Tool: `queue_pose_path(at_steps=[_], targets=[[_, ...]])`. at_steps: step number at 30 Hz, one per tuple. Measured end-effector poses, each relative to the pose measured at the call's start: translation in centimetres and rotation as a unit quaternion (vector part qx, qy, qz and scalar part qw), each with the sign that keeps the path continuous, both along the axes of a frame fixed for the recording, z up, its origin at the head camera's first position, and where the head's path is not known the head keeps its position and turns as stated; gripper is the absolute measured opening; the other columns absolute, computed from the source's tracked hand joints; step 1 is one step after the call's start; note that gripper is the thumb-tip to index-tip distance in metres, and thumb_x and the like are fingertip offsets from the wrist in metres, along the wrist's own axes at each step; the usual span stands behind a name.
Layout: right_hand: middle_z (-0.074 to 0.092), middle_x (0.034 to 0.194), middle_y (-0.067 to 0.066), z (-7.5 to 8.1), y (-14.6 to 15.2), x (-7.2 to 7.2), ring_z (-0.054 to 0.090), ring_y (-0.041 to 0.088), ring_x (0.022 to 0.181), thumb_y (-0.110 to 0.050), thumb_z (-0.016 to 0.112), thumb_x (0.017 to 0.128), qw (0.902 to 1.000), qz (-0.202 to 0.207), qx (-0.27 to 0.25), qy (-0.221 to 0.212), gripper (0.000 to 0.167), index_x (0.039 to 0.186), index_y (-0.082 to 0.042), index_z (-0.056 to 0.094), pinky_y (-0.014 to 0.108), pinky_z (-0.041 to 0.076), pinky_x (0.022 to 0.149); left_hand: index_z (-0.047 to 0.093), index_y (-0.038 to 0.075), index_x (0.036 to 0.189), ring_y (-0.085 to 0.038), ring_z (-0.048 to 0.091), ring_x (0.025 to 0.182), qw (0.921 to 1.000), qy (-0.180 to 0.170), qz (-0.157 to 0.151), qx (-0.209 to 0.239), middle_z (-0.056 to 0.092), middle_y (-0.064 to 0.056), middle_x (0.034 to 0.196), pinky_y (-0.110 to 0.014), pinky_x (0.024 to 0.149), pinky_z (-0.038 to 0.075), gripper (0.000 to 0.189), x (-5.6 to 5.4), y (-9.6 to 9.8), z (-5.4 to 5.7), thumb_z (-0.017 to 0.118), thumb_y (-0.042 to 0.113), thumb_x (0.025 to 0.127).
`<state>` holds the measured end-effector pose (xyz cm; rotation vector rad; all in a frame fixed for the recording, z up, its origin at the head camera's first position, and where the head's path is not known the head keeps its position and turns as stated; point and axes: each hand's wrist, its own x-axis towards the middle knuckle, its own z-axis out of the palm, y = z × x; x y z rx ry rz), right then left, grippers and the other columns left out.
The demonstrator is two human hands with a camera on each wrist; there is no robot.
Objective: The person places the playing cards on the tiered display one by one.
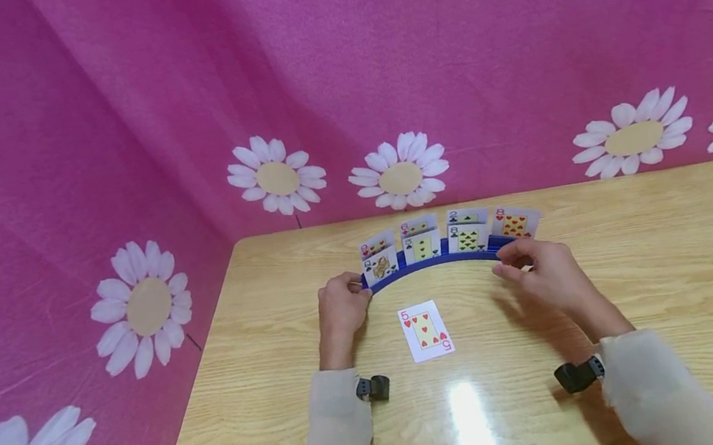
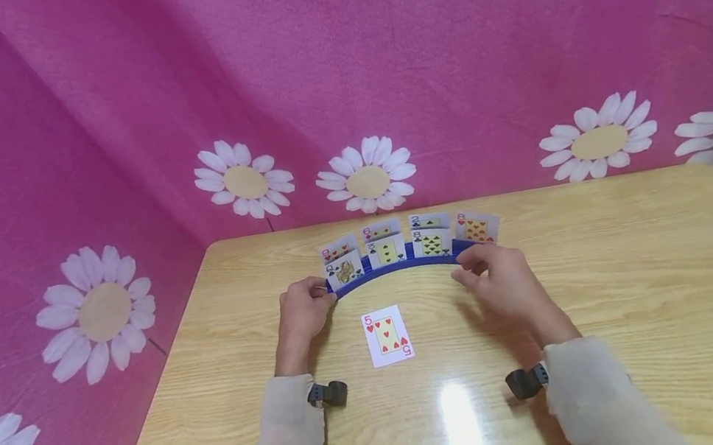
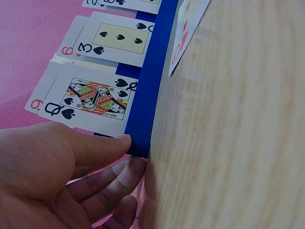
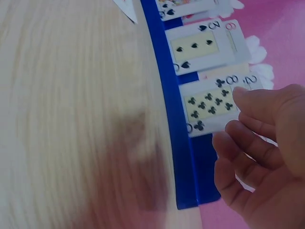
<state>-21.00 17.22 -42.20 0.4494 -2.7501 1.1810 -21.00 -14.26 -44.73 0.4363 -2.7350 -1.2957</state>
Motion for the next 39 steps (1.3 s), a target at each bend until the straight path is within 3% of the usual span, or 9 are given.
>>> queue_pose_path(at_steps=[10, 31, 39], targets=[[0.070, 0.095, 0.009, -0.6, -1.6, -0.1, 0.061, 0.025, 0.085, -0.020, 0.073, 0.093, 0.9995, 0.022, 0.006, -0.021, 0.028, 0.111, 0.002, 0.070, 0.037, 0.049, 0.069, 0.072, 0.002, 0.114, -0.021, 0.063, 0.084, 1.0000, 0.004, 0.000, -0.009, 0.070, -0.009, 0.093, -0.037, 0.078, 0.051, 0.024, -0.2, -0.1, -0.2, 0.073, 0.007, 0.090], [0.071, 0.096, 0.010, -1.5, -5.1, -0.1, 0.064, 0.024, 0.087, -0.014, 0.077, 0.089, 0.9971, 0.074, 0.005, -0.020, 0.029, 0.110, 0.004, 0.071, 0.040, 0.052, 0.075, 0.072, 0.003, 0.115, -0.021, 0.062, 0.086, 1.0000, 0.003, 0.001, -0.002, 0.070, -0.009, 0.096, -0.038, 0.080, 0.051, 0.025, -0.1, 0.0, 0.0, 0.072, 0.007, 0.091], [0.069, 0.098, 0.012, -1.7, -6.5, -0.1, 0.062, 0.026, 0.088, -0.013, 0.077, 0.088, 0.9946, 0.091, 0.015, -0.047, 0.031, 0.112, 0.005, 0.070, 0.042, 0.053, 0.077, 0.071, 0.003, 0.116, -0.021, 0.062, 0.084, 1.0000, 0.000, 0.003, -0.003, 0.070, -0.009, 0.095, -0.037, 0.079, 0.051, 0.025, 0.0, 0.0, 0.1, 0.072, 0.006, 0.091]])
